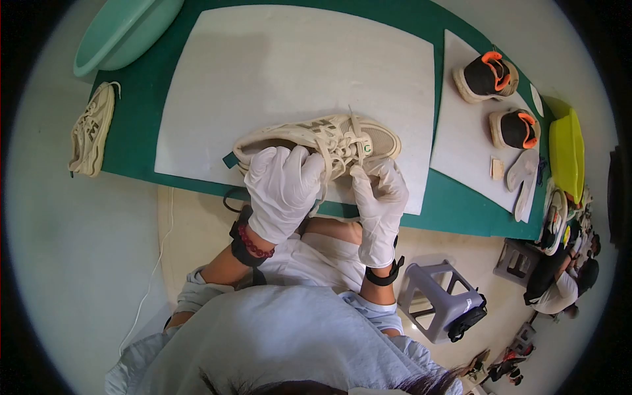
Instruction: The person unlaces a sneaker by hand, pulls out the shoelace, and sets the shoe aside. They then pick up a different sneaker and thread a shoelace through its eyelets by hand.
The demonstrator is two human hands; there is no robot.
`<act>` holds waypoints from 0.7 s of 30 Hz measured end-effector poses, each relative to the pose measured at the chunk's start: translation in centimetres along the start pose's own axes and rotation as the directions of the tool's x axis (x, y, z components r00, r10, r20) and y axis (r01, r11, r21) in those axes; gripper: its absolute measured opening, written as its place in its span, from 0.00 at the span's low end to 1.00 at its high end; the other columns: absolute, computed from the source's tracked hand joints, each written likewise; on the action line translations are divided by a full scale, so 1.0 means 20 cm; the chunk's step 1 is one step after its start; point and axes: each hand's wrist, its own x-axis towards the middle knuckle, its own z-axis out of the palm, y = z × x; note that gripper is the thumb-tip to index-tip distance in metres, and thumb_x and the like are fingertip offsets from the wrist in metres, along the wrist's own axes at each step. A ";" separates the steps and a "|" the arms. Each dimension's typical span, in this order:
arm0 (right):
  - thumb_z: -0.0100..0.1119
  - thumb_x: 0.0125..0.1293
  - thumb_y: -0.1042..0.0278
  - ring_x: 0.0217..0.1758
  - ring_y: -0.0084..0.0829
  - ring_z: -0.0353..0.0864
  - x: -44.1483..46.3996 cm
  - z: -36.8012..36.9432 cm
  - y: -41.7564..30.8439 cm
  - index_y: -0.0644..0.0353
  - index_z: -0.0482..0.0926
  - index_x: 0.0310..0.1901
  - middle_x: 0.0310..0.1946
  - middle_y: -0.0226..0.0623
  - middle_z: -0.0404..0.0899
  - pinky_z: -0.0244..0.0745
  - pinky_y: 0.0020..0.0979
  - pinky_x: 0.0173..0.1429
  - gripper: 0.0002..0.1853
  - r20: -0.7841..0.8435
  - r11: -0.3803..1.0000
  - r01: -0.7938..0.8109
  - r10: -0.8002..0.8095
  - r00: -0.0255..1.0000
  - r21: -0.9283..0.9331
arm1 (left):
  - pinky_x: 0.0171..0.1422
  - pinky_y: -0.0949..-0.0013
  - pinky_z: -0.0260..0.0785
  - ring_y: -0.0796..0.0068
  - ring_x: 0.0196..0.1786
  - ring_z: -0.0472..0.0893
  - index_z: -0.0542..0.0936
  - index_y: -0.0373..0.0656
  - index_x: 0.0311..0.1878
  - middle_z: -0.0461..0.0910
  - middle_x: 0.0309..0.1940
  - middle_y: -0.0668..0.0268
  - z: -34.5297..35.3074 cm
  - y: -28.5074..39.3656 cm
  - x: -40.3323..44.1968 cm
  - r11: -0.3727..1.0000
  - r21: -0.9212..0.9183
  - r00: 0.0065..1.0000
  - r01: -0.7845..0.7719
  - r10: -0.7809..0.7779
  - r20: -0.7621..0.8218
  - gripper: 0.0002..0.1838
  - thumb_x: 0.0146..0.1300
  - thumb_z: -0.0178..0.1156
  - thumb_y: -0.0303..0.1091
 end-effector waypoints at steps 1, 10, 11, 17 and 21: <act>0.72 0.64 0.74 0.32 0.27 0.68 0.00 0.00 0.00 0.61 0.75 0.29 0.26 0.31 0.71 0.66 0.29 0.39 0.12 0.003 1.000 0.007 -0.007 1.000 -0.003 | 0.55 0.61 0.63 0.66 0.36 0.75 0.80 0.51 0.35 0.72 0.30 0.69 0.00 0.00 0.00 1.000 -0.003 1.000 -0.001 0.001 0.000 0.08 0.49 0.65 0.33; 0.71 0.63 0.75 0.31 0.30 0.67 0.00 -0.01 0.00 0.61 0.72 0.27 0.25 0.32 0.70 0.65 0.30 0.38 0.14 0.027 0.997 0.049 -0.047 0.999 -0.062 | 0.56 0.62 0.63 0.68 0.37 0.75 0.80 0.54 0.40 0.70 0.31 0.70 -0.01 -0.01 0.00 1.000 -0.002 1.000 -0.021 0.021 0.021 0.09 0.55 0.66 0.34; 0.71 0.63 0.75 0.31 0.30 0.67 -0.01 -0.01 0.02 0.61 0.72 0.27 0.25 0.32 0.70 0.65 0.31 0.38 0.14 0.029 0.998 0.037 -0.036 0.999 -0.044 | 0.55 0.62 0.63 0.68 0.37 0.75 0.80 0.54 0.40 0.70 0.30 0.70 -0.01 -0.01 0.00 1.000 -0.003 1.000 -0.022 0.022 0.016 0.09 0.55 0.66 0.34; 0.70 0.67 0.73 0.32 0.27 0.69 -0.02 -0.01 0.00 0.61 0.76 0.31 0.26 0.31 0.73 0.68 0.29 0.39 0.11 0.051 1.000 -0.024 0.024 0.998 -0.008 | 0.56 0.61 0.64 0.67 0.37 0.75 0.80 0.51 0.36 0.72 0.31 0.70 0.00 0.00 0.00 1.000 -0.012 1.000 0.000 0.000 0.003 0.09 0.49 0.65 0.33; 0.69 0.72 0.69 0.32 0.22 0.72 -0.01 -0.04 -0.10 0.63 0.80 0.36 0.28 0.30 0.77 0.71 0.26 0.39 0.09 0.092 0.959 -0.274 0.266 0.959 0.078 | 0.55 0.62 0.64 0.67 0.36 0.75 0.80 0.51 0.36 0.72 0.30 0.70 0.00 -0.01 0.00 1.000 -0.012 1.000 -0.003 0.003 -0.005 0.09 0.48 0.65 0.33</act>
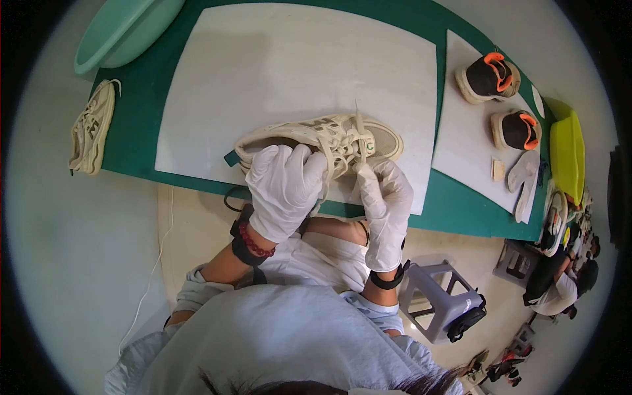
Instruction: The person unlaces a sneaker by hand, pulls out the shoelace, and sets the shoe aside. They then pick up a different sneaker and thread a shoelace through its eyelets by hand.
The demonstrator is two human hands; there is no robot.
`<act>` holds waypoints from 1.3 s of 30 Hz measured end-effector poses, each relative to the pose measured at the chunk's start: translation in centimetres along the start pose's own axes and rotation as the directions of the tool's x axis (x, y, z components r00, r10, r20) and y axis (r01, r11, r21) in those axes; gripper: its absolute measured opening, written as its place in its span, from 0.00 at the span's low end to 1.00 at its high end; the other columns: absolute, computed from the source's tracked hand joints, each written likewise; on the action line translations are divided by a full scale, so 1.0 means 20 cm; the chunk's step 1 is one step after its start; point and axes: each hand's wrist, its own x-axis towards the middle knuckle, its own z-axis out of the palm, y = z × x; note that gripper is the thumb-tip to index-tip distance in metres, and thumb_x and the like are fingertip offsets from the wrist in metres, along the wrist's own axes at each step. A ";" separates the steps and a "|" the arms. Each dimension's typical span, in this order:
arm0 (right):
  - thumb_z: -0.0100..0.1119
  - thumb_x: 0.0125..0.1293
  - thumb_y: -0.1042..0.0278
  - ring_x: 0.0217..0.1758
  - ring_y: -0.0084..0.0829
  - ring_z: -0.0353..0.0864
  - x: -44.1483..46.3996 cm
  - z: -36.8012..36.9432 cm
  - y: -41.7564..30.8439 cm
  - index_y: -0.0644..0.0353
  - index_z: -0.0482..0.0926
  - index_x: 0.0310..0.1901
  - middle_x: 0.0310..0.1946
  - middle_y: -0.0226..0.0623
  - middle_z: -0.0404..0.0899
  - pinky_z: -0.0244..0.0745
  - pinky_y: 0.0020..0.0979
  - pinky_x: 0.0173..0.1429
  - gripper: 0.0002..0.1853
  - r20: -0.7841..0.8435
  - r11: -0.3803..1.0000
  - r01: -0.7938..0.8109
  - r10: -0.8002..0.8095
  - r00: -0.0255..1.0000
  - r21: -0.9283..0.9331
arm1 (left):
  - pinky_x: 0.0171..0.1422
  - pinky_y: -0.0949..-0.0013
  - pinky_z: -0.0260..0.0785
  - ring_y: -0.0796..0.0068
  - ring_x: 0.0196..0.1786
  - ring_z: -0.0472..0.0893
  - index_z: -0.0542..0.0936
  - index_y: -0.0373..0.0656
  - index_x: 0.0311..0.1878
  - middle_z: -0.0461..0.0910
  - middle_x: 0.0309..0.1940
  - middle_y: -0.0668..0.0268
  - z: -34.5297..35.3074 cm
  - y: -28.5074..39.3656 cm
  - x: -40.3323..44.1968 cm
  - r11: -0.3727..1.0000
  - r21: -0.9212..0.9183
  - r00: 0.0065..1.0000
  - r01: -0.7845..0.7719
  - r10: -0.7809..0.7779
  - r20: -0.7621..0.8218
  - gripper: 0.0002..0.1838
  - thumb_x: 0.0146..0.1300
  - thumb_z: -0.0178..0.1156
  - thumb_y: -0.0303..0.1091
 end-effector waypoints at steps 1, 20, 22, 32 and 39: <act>0.69 0.72 0.68 0.32 0.21 0.73 0.00 0.00 0.00 0.64 0.80 0.37 0.29 0.30 0.78 0.71 0.25 0.39 0.09 -0.018 0.999 0.025 -0.025 1.000 -0.022 | 0.55 0.62 0.64 0.67 0.36 0.75 0.80 0.51 0.36 0.72 0.30 0.69 0.00 0.00 0.00 1.000 -0.001 1.000 0.003 -0.003 0.003 0.09 0.48 0.65 0.33; 0.70 0.70 0.72 0.31 0.19 0.70 0.02 0.04 0.09 0.62 0.80 0.35 0.30 0.28 0.77 0.69 0.24 0.38 0.08 -0.093 0.986 0.149 -0.155 0.983 -0.073 | 0.57 0.61 0.63 0.67 0.36 0.75 0.80 0.51 0.35 0.71 0.30 0.69 0.00 0.01 0.00 1.000 0.012 1.000 0.002 -0.002 0.016 0.08 0.49 0.65 0.33; 0.70 0.70 0.72 0.32 0.19 0.70 0.02 0.04 0.09 0.62 0.80 0.35 0.30 0.28 0.77 0.69 0.24 0.38 0.08 -0.096 0.982 0.165 -0.173 0.980 -0.088 | 0.57 0.61 0.63 0.67 0.37 0.75 0.80 0.51 0.35 0.71 0.30 0.70 0.00 0.01 0.00 1.000 0.011 1.000 0.002 -0.002 0.016 0.09 0.48 0.65 0.33; 0.69 0.68 0.74 0.31 0.20 0.68 0.02 0.03 0.12 0.62 0.80 0.33 0.28 0.28 0.75 0.68 0.25 0.38 0.07 -0.065 0.986 0.165 -0.166 0.984 -0.015 | 0.55 0.62 0.62 0.69 0.36 0.75 0.80 0.54 0.40 0.71 0.30 0.71 0.00 0.00 0.00 0.999 0.018 1.000 -0.027 0.027 0.014 0.09 0.55 0.66 0.34; 0.70 0.66 0.74 0.30 0.21 0.64 0.01 0.02 0.13 0.62 0.73 0.27 0.24 0.26 0.69 0.63 0.26 0.35 0.14 -0.050 0.997 0.067 -0.069 0.996 -0.041 | 0.55 0.63 0.62 0.69 0.36 0.74 0.80 0.54 0.40 0.71 0.31 0.72 -0.01 0.00 -0.01 0.999 0.023 0.999 -0.026 0.026 0.022 0.09 0.56 0.66 0.34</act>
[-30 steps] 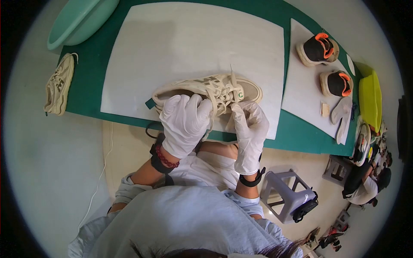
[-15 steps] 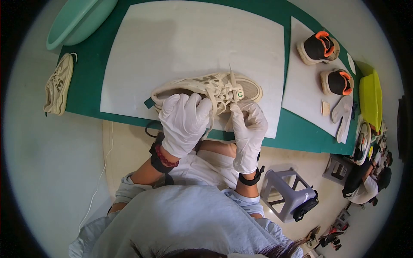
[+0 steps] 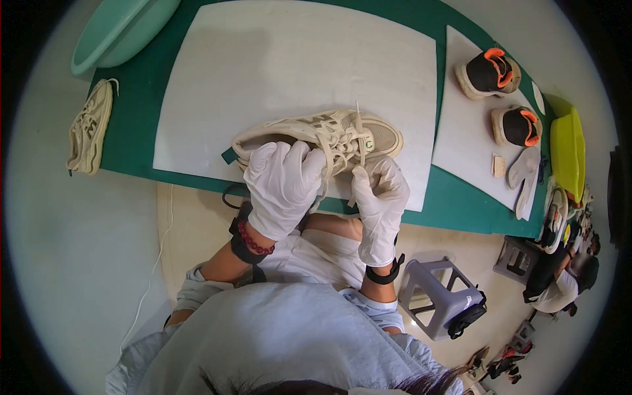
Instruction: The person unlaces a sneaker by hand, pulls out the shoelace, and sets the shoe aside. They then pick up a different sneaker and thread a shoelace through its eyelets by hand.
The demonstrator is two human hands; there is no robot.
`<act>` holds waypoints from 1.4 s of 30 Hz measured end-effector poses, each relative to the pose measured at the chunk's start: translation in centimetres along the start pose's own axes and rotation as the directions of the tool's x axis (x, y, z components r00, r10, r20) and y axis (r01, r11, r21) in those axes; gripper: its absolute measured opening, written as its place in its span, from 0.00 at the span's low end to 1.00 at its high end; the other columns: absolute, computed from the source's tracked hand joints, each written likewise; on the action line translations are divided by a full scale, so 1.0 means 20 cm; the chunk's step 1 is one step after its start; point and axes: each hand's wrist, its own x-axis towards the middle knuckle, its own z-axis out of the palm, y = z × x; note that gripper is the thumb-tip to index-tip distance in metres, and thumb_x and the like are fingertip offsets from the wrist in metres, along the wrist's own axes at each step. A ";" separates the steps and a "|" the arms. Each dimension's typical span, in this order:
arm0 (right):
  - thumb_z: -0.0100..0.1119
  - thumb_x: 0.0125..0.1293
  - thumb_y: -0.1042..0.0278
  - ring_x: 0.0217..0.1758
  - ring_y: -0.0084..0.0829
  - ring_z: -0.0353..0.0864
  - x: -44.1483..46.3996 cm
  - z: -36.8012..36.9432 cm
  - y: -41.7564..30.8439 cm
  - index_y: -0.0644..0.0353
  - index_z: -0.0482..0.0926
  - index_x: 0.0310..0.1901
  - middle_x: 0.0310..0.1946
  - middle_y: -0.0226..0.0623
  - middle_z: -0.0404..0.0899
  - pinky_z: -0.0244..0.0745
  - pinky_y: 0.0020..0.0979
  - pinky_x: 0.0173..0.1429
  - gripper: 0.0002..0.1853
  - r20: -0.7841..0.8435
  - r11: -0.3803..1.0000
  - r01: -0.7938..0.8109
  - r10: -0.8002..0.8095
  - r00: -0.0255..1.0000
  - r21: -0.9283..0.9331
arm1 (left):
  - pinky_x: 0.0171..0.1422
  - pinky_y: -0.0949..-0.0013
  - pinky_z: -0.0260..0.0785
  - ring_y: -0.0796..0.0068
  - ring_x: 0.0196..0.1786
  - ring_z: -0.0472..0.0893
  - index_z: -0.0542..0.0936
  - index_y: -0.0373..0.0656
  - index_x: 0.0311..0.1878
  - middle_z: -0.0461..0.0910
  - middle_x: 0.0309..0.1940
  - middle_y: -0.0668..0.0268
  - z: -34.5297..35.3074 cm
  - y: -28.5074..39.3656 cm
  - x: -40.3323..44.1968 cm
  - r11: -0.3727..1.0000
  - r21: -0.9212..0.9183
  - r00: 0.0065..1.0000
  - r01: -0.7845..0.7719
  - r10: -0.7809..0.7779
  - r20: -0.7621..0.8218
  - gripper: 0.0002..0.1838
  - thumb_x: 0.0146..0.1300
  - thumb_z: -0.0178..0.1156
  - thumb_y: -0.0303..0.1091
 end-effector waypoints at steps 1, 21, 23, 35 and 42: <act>0.69 0.66 0.74 0.30 0.21 0.64 0.00 0.00 -0.01 0.61 0.72 0.27 0.24 0.26 0.68 0.63 0.26 0.35 0.14 -0.004 1.000 -0.007 0.007 1.000 0.006 | 0.55 0.63 0.62 0.69 0.36 0.74 0.80 0.54 0.40 0.71 0.31 0.72 0.00 0.00 0.00 1.000 0.001 1.000 0.003 -0.003 -0.006 0.09 0.56 0.66 0.34; 0.65 0.75 0.69 0.31 0.15 0.68 -0.02 0.00 -0.15 0.63 0.82 0.39 0.28 0.22 0.75 0.67 0.22 0.35 0.08 0.000 0.993 -0.021 0.022 1.000 0.118 | 0.52 0.63 0.63 0.69 0.35 0.74 0.78 0.54 0.36 0.69 0.29 0.71 0.01 0.00 0.01 1.000 -0.016 1.000 0.011 -0.012 -0.015 0.07 0.55 0.65 0.33; 0.64 0.77 0.68 0.31 0.12 0.69 -0.01 0.00 -0.14 0.64 0.83 0.42 0.30 0.21 0.78 0.67 0.19 0.34 0.07 0.007 0.998 -0.014 0.014 1.000 0.064 | 0.53 0.63 0.62 0.69 0.35 0.73 0.78 0.54 0.36 0.68 0.28 0.71 0.02 0.01 0.01 1.000 -0.008 1.000 0.014 -0.014 -0.028 0.07 0.54 0.65 0.33; 0.66 0.76 0.68 0.23 0.12 0.70 -0.02 0.03 -0.09 0.61 0.76 0.34 0.23 0.22 0.74 0.67 0.20 0.27 0.12 0.006 0.993 -0.049 0.048 0.999 0.104 | 0.55 0.63 0.62 0.69 0.35 0.73 0.78 0.54 0.36 0.69 0.29 0.71 0.02 0.00 0.00 1.000 -0.001 0.999 0.008 -0.008 -0.038 0.07 0.55 0.65 0.33; 0.66 0.76 0.67 0.21 0.12 0.70 -0.02 0.03 -0.07 0.59 0.75 0.33 0.21 0.21 0.72 0.66 0.20 0.26 0.13 -0.006 0.997 -0.013 0.014 1.000 0.071 | 0.54 0.63 0.62 0.69 0.35 0.74 0.78 0.54 0.37 0.69 0.28 0.71 0.01 0.00 0.01 1.000 -0.015 1.000 0.008 -0.008 -0.023 0.07 0.56 0.65 0.33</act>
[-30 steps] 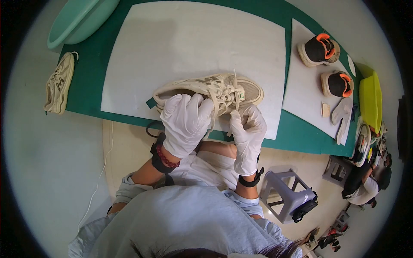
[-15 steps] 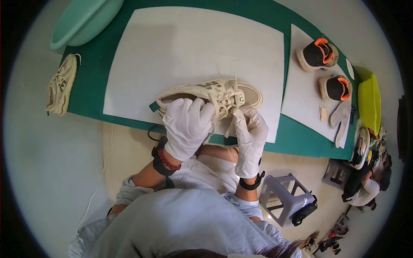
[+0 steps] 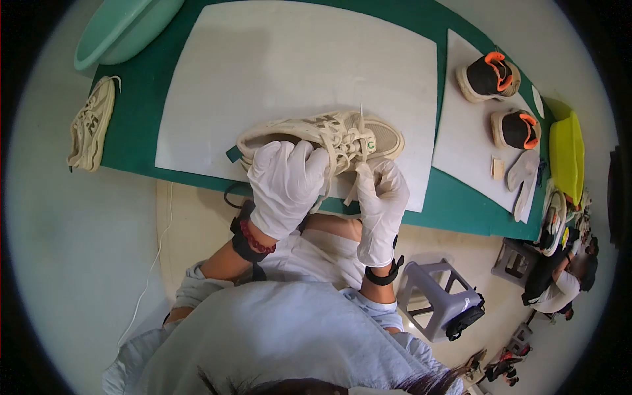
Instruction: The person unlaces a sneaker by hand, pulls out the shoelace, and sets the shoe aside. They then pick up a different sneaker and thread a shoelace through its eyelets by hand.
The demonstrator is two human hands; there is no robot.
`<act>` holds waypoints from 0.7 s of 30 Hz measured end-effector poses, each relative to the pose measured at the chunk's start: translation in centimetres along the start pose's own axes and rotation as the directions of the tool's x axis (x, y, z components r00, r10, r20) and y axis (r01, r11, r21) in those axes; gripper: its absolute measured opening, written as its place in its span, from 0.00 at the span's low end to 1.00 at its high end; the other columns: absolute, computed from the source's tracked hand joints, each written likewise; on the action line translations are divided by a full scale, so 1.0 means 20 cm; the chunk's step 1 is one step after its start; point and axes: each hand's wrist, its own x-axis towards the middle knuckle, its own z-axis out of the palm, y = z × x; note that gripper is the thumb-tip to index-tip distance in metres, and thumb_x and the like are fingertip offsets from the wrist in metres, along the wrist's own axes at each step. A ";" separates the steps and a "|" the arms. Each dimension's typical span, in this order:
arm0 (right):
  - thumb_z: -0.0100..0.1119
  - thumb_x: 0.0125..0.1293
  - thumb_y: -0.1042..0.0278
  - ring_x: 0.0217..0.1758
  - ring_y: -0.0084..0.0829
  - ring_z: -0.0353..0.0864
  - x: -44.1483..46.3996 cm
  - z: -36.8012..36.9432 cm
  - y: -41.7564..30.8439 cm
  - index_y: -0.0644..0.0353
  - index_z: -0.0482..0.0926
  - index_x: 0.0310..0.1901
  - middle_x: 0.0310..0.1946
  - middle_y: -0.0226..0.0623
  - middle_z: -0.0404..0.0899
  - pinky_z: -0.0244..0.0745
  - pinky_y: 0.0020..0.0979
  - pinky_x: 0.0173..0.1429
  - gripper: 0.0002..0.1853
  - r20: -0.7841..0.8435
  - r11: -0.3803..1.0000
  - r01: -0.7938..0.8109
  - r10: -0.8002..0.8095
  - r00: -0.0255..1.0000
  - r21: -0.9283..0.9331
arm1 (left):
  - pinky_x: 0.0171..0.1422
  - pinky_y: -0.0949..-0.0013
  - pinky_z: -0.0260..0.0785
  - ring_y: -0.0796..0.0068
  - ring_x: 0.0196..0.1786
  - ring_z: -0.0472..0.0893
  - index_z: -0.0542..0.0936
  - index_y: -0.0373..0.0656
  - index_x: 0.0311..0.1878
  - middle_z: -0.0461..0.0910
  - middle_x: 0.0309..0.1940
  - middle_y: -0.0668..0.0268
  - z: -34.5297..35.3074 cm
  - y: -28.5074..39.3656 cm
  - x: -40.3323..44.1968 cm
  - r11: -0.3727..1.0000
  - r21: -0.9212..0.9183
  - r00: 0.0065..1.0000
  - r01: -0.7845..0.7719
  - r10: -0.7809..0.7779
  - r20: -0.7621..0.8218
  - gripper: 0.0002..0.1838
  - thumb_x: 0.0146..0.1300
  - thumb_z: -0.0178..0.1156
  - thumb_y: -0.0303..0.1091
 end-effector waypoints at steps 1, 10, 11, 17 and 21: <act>0.66 0.76 0.67 0.21 0.12 0.70 0.00 0.00 0.00 0.59 0.75 0.33 0.21 0.21 0.72 0.67 0.20 0.26 0.13 0.000 1.000 -0.002 0.002 1.000 -0.004 | 0.54 0.63 0.62 0.69 0.35 0.74 0.78 0.54 0.37 0.69 0.28 0.71 0.00 0.00 0.00 1.000 0.002 1.000 0.001 -0.001 0.004 0.07 0.56 0.65 0.33; 0.66 0.76 0.67 0.21 0.12 0.70 -0.02 0.00 0.00 0.58 0.75 0.34 0.21 0.21 0.73 0.67 0.20 0.27 0.12 0.015 0.998 -0.021 0.020 1.000 0.059 | 0.55 0.62 0.62 0.69 0.35 0.74 0.78 0.54 0.37 0.69 0.29 0.71 -0.01 0.00 0.00 1.000 0.014 1.000 -0.003 0.003 0.002 0.07 0.57 0.66 0.34; 0.66 0.76 0.67 0.21 0.12 0.70 -0.02 0.00 0.00 0.58 0.75 0.34 0.21 0.20 0.73 0.67 0.20 0.27 0.12 0.013 0.998 -0.023 0.022 1.000 0.052 | 0.55 0.62 0.62 0.69 0.35 0.74 0.78 0.54 0.38 0.69 0.29 0.71 0.00 0.00 0.00 1.000 0.015 1.000 -0.002 0.002 0.000 0.07 0.57 0.66 0.34; 0.67 0.75 0.68 0.22 0.12 0.70 -0.02 0.00 0.02 0.58 0.75 0.33 0.21 0.21 0.72 0.68 0.20 0.27 0.13 0.022 0.998 -0.021 0.020 1.000 0.060 | 0.55 0.62 0.62 0.68 0.35 0.74 0.79 0.55 0.38 0.69 0.29 0.70 0.00 0.00 0.00 1.000 0.014 1.000 -0.002 0.002 0.000 0.07 0.57 0.66 0.34; 0.67 0.75 0.68 0.21 0.13 0.70 -0.02 -0.01 0.02 0.58 0.74 0.33 0.21 0.21 0.72 0.68 0.20 0.27 0.13 0.031 0.998 -0.027 0.025 0.999 0.065 | 0.54 0.62 0.63 0.68 0.35 0.74 0.79 0.55 0.39 0.70 0.29 0.70 0.00 0.00 0.00 1.000 0.021 1.000 -0.002 0.002 -0.011 0.08 0.56 0.66 0.34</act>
